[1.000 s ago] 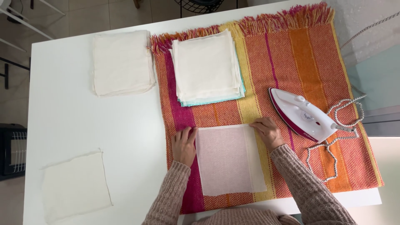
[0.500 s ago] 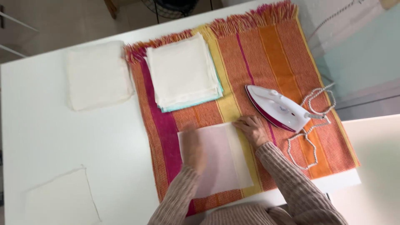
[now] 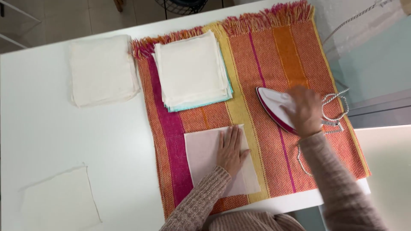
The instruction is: Ironing and folding small squares of white fabric on a table.
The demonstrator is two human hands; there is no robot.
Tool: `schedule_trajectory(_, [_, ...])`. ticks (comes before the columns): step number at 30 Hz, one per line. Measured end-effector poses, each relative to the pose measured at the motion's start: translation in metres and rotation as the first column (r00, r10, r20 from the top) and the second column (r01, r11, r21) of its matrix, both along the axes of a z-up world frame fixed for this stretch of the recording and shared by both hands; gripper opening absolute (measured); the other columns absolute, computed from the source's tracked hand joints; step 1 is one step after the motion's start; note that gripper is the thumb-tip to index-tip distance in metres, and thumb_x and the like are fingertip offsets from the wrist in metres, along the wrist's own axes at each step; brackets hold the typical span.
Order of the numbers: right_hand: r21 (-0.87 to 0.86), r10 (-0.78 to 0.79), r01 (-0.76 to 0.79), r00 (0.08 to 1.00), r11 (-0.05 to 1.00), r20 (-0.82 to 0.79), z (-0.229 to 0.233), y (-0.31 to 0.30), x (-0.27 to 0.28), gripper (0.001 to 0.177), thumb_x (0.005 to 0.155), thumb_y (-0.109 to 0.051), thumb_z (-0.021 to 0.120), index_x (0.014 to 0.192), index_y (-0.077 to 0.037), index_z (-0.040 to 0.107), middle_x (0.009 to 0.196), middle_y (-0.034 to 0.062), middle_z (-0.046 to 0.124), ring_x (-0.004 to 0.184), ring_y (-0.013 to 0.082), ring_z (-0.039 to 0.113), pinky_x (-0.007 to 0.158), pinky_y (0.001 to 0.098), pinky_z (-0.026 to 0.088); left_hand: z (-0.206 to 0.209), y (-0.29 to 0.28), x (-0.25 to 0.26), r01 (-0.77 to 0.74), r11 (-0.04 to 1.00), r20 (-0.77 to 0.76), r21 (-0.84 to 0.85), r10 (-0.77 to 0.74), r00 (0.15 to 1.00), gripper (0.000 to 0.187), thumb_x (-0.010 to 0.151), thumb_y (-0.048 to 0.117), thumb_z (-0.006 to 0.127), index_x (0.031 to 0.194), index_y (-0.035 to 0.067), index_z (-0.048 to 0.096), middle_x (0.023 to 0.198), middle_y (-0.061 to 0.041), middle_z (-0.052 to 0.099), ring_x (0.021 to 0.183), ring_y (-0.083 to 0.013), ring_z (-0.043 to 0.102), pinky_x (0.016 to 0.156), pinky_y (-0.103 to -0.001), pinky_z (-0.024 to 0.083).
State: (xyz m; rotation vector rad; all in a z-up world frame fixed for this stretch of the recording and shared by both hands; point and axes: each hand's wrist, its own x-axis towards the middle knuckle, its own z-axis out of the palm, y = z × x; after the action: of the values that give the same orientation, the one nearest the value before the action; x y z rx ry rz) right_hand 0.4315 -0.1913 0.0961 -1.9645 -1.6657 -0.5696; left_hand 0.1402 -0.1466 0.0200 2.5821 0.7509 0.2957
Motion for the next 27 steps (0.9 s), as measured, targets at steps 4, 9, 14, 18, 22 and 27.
schedule_trajectory(4, [-0.643,-0.388,0.19,0.903,0.742,-0.182,0.013,-0.007,0.037,0.06,0.086,-0.057,0.073,0.123,-0.01,0.066,0.105,0.016,0.067,0.101,0.0384,0.069,0.084,0.0502,0.057,0.002,0.002,-0.001,-0.004,0.998,-0.061,0.058,0.008,0.998,0.08,0.102,0.057,0.03,0.158,0.001,0.02,0.168,-0.019,0.012,0.157,-0.0346,0.005,0.124,-0.058,-0.001])
schedule_trajectory(9, [-0.843,-0.523,0.006,0.787,0.537,-0.328,0.04,0.014,0.026,0.052,0.086,-0.062,0.067,0.072,-0.012,0.062,0.035,0.0056,0.054,0.044,0.0254,0.068,0.068,0.0346,0.056,-0.003,0.002,-0.001,-0.011,0.998,-0.089,0.061,0.017,0.996,0.081,0.101,0.059,0.03,0.158,0.003,0.019,0.169,-0.018,0.009,0.157,-0.033,0.002,0.125,-0.057,-0.004])
schedule_trajectory(14, [-0.932,-0.222,-0.13,0.952,0.339,-0.213,0.042,0.019,0.03,0.065,0.079,-0.063,0.07,0.132,-0.026,0.066,0.11,0.0214,0.078,0.107,0.0409,0.073,0.095,0.0489,0.059,0.004,0.003,-0.005,-0.02,0.999,-0.084,0.039,0.023,0.996,0.08,0.098,0.055,0.035,0.159,0.004,0.019,0.17,-0.016,0.01,0.158,-0.0307,0.003,0.125,-0.056,-0.002])
schedule_trajectory(18, [-0.962,-0.163,-0.116,0.974,0.247,-0.159,0.031,0.022,0.034,0.069,0.076,-0.067,0.071,0.133,-0.029,0.067,0.112,0.0175,0.079,0.109,0.0375,0.074,0.098,0.0454,0.058,-0.002,0.005,-0.004,-0.028,1.0,-0.077,0.002,0.028,0.997,0.08,0.099,0.055,0.033,0.159,0.004,0.018,0.17,-0.016,0.011,0.158,-0.0308,0.002,0.126,-0.056,-0.002])
schedule_trajectory(22, [-0.974,-0.131,-0.095,0.984,0.206,-0.123,0.023,0.019,0.03,0.069,0.077,-0.072,0.067,0.133,-0.033,0.065,0.111,0.0152,0.079,0.111,0.0356,0.073,0.101,0.0444,0.058,-0.001,0.005,-0.005,0.002,1.0,-0.074,0.009,-0.002,0.997,0.079,0.098,0.051,0.036,0.158,0.002,0.021,0.169,-0.019,0.013,0.158,-0.0332,0.003,0.125,-0.057,0.0])
schedule_trajectory(27, [-0.971,-0.083,-0.129,0.985,0.199,-0.148,0.024,0.028,0.026,0.068,0.079,-0.073,0.064,0.132,-0.031,0.065,0.11,0.0161,0.078,0.108,0.0361,0.074,0.098,0.045,0.058,-0.006,0.002,-0.007,-0.026,0.999,0.019,0.044,0.025,0.999,0.078,0.095,0.046,0.046,0.156,0.0,0.028,0.166,-0.022,0.023,0.157,-0.0336,0.013,0.125,-0.056,0.004])
